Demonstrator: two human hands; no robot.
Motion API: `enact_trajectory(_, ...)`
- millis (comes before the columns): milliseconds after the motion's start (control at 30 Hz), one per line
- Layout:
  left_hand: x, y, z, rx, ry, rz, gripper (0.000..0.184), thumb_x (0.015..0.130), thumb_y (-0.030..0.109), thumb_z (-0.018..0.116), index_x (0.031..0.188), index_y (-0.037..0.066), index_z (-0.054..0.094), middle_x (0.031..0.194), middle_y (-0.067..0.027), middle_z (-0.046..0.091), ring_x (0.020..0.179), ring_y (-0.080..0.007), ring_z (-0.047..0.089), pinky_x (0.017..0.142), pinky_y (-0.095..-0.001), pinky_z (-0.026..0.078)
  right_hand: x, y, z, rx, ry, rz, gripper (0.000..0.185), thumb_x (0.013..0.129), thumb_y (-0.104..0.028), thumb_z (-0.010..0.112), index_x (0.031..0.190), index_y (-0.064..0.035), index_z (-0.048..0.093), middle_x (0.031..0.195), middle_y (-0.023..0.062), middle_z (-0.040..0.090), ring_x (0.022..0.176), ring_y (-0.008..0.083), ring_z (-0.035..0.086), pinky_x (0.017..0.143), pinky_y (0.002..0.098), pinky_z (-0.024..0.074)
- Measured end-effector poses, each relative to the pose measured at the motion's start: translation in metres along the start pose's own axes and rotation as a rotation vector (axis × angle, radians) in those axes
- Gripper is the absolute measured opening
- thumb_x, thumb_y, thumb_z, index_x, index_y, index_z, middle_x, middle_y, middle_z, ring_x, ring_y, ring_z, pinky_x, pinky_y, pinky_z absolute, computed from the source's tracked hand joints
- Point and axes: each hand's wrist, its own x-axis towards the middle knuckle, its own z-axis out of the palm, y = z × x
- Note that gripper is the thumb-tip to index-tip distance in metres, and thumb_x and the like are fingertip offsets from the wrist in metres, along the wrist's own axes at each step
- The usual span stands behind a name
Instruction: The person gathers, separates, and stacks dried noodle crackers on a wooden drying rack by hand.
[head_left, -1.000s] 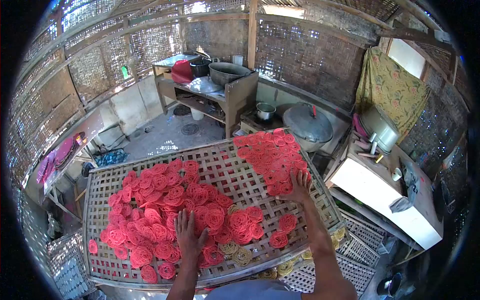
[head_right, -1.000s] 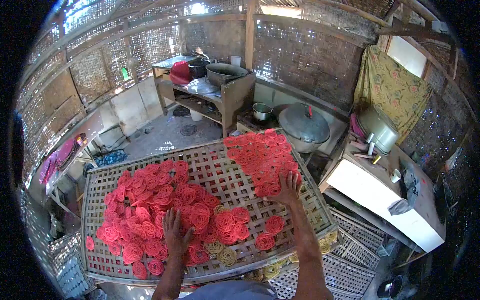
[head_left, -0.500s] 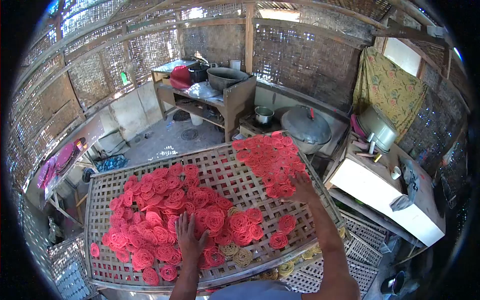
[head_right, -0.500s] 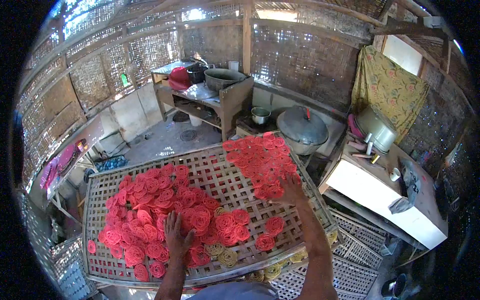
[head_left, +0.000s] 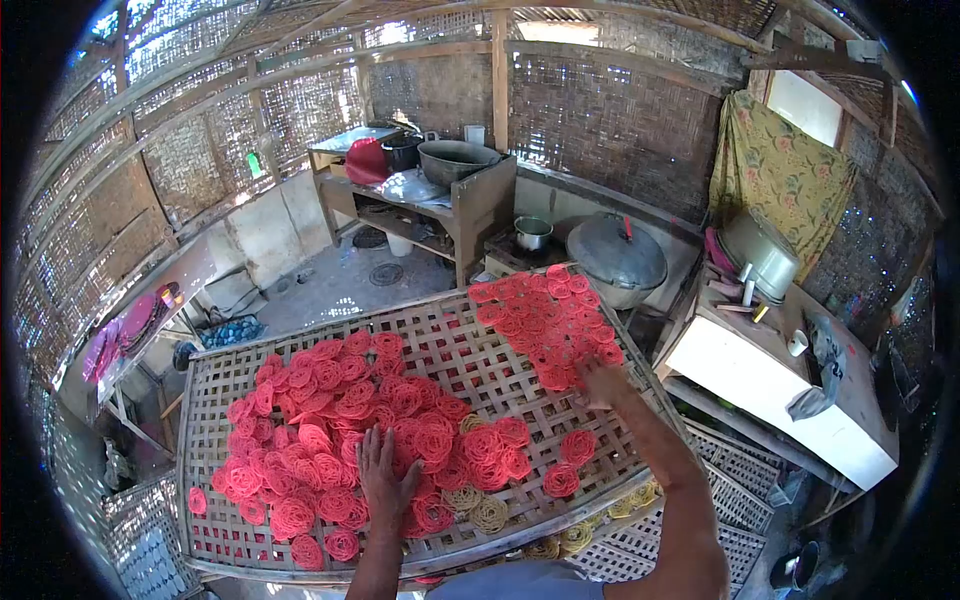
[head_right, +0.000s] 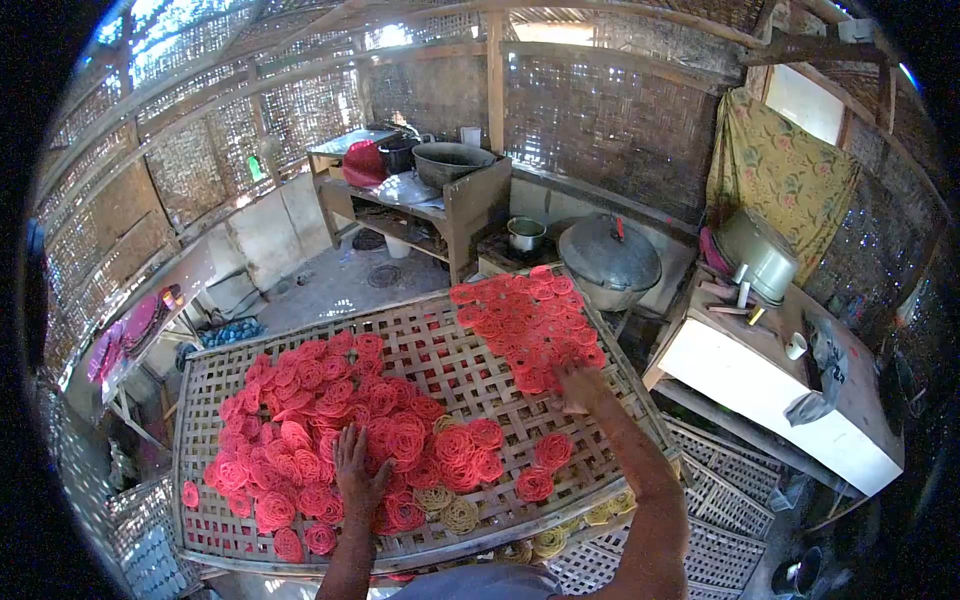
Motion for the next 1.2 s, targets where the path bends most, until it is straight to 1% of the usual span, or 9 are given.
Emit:
enact_trajectory(167,-0.001,-0.003,0.004,0.002,0.017,0.005,0.078,0.077,0.035,0.079,0.142,0.007,0.048,0.152,-0.0191,0.040,0.143,-0.0368,0.033,0.120,-0.0514,0.021,0.002,-0.004,0.009,-0.106,0.104,-0.134,0.081,0.082,-0.041,0.061,0.148,-0.0025,0.035,0.150,0.0291,0.036,0.130,0.0459,0.047,0.102,0.0534,0.0468)
enact_trajectory(267,0.000,-0.001,0.004,0.005,0.011,0.001,0.078,0.077,0.036,0.079,0.142,0.006,0.048,0.151,-0.0192,0.040,0.142,-0.0367,0.034,0.119,-0.0519,0.022,0.006,-0.003,-0.001,-0.036,0.011,-0.112,0.082,0.081,-0.032,0.065,0.150,-0.0033,0.032,0.149,0.0281,0.037,0.128,0.0436,0.050,0.099,0.0522,0.0494)
enact_trajectory(367,-0.001,-0.002,0.002,0.003,0.026,0.012,0.077,0.077,0.037,0.079,0.141,0.006,0.049,0.150,-0.0192,0.042,0.142,-0.0366,0.036,0.119,-0.0525,0.023,0.016,0.007,0.019,-0.052,0.076,-0.112,0.082,0.080,-0.026,0.069,0.150,-0.0056,0.031,0.149,0.0253,0.040,0.125,0.0408,0.054,0.094,0.0524,0.0523)
enact_trajectory(467,-0.001,-0.001,0.002,0.012,0.032,0.017,0.077,0.077,0.038,0.079,0.140,0.006,0.050,0.149,-0.0192,0.043,0.141,-0.0366,0.037,0.119,-0.0527,0.024,0.011,0.006,0.019,-0.277,0.128,-0.170,0.076,0.089,-0.027,0.062,0.154,-0.0090,0.027,0.144,0.0258,0.045,0.116,0.0408,0.060,0.086,0.0482,0.0571)
enact_trajectory(667,0.000,0.000,0.001,0.008,0.032,0.010,0.076,0.077,0.038,0.079,0.140,0.006,0.051,0.149,-0.0194,0.044,0.141,-0.0367,0.037,0.119,-0.0521,0.024,0.013,0.005,0.025,-0.088,0.283,-0.063,0.064,0.081,-0.023,0.068,0.140,-0.0113,0.046,0.134,0.0172,0.054,0.109,0.0348,0.063,0.075,0.0491,0.0571)
enact_trajectory(867,-0.002,0.002,0.001,0.008,0.032,-0.002,0.077,0.076,0.037,0.079,0.141,0.006,0.050,0.149,-0.0193,0.043,0.141,-0.0362,0.037,0.119,-0.0518,0.023,0.002,-0.004,-0.039,-0.005,0.399,-0.108,0.052,0.076,-0.016,0.069,0.126,-0.0121,0.057,0.114,0.0138,0.064,0.086,0.0309,0.069,0.065,0.0441,0.0566)
enact_trajectory(967,-0.001,0.001,0.002,0.009,0.024,0.002,0.077,0.076,0.036,0.080,0.141,0.006,0.050,0.149,-0.0193,0.043,0.141,-0.0360,0.037,0.119,-0.0515,0.023,-0.009,-0.025,-0.062,0.023,0.415,-0.138,0.052,0.075,-0.012,0.072,0.126,-0.0072,0.057,0.097,0.0142,0.068,0.081,0.0321,0.070,0.064,0.0439,0.0572)
enact_trajectory(1100,0.000,-0.003,0.003,0.002,0.024,0.022,0.082,0.074,0.034,0.081,0.143,0.006,0.047,0.151,-0.0190,0.040,0.142,-0.0362,0.034,0.120,-0.0511,0.022,-0.048,-0.055,-0.099,0.305,0.587,-0.239,0.054,0.069,-0.006,0.069,0.122,-0.0128,0.065,0.103,0.0130,0.071,0.086,0.0342,0.069,0.073,0.0446,0.0567)
enact_trajectory(1200,-0.002,0.004,0.000,-0.092,0.024,-0.043,0.092,0.071,0.031,0.084,0.148,0.007,0.039,0.155,-0.0196,0.034,0.145,-0.0369,0.029,0.120,-0.0507,0.021,-0.075,-0.073,-0.133,0.373,0.457,-0.318,0.047,0.076,-0.009,0.068,0.124,-0.0124,0.066,0.109,0.0157,0.070,0.095,0.0335,0.069,0.084,0.0435,0.0553)
